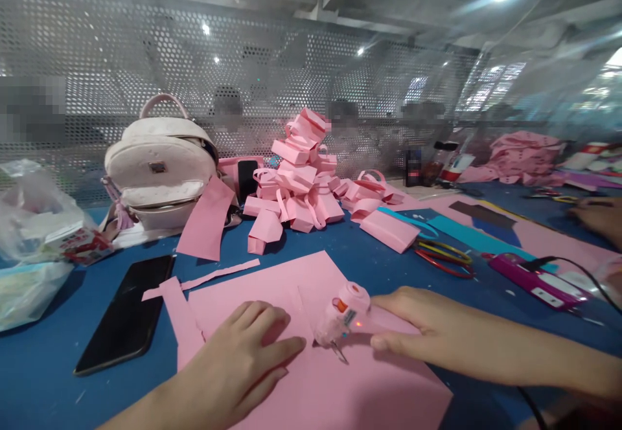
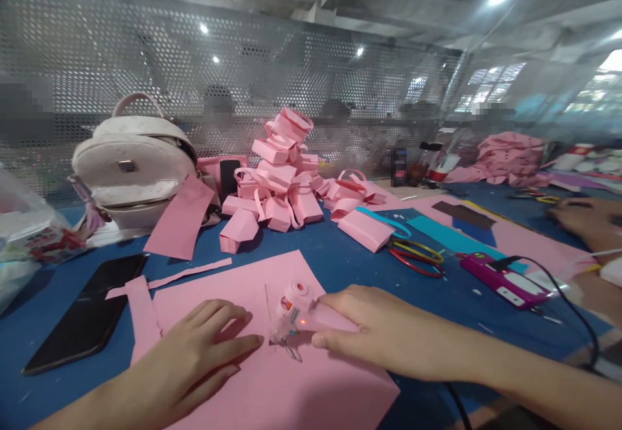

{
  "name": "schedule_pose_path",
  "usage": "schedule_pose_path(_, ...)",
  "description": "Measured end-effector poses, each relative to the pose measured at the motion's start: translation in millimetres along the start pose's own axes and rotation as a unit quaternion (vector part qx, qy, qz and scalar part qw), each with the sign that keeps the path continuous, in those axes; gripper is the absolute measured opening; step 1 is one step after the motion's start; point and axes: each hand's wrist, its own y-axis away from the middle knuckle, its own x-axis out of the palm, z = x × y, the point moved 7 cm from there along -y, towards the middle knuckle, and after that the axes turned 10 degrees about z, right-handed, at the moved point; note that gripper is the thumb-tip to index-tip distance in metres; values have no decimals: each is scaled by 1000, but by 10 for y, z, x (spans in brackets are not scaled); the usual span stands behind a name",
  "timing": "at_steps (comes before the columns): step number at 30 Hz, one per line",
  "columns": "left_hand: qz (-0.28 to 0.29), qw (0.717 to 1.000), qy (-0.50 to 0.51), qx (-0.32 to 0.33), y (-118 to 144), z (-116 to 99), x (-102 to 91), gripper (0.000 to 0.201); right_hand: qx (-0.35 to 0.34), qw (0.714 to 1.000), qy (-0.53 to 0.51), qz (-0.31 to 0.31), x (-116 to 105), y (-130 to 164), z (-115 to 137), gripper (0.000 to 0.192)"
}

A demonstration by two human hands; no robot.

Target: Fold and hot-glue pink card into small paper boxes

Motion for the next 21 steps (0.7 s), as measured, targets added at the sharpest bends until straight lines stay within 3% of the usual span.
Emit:
schedule_pose_path(7,-11,1000,-3,3,21,-4,-7,42,23,1000,3,-7,44,95,-24,66)
schedule_pose_path(13,-22,1000,-10,0,19,-10,-16,42,-13,1000,8,-19,59,121,-2,59)
schedule_pose_path(17,-16,1000,-6,-6,9,-13,-20,43,14,1000,4,-9,58,97,-51,66)
schedule_pose_path(21,-3,1000,-6,-2,1,-22,-13,42,-11,1000,-8,-21,33,81,-87,66)
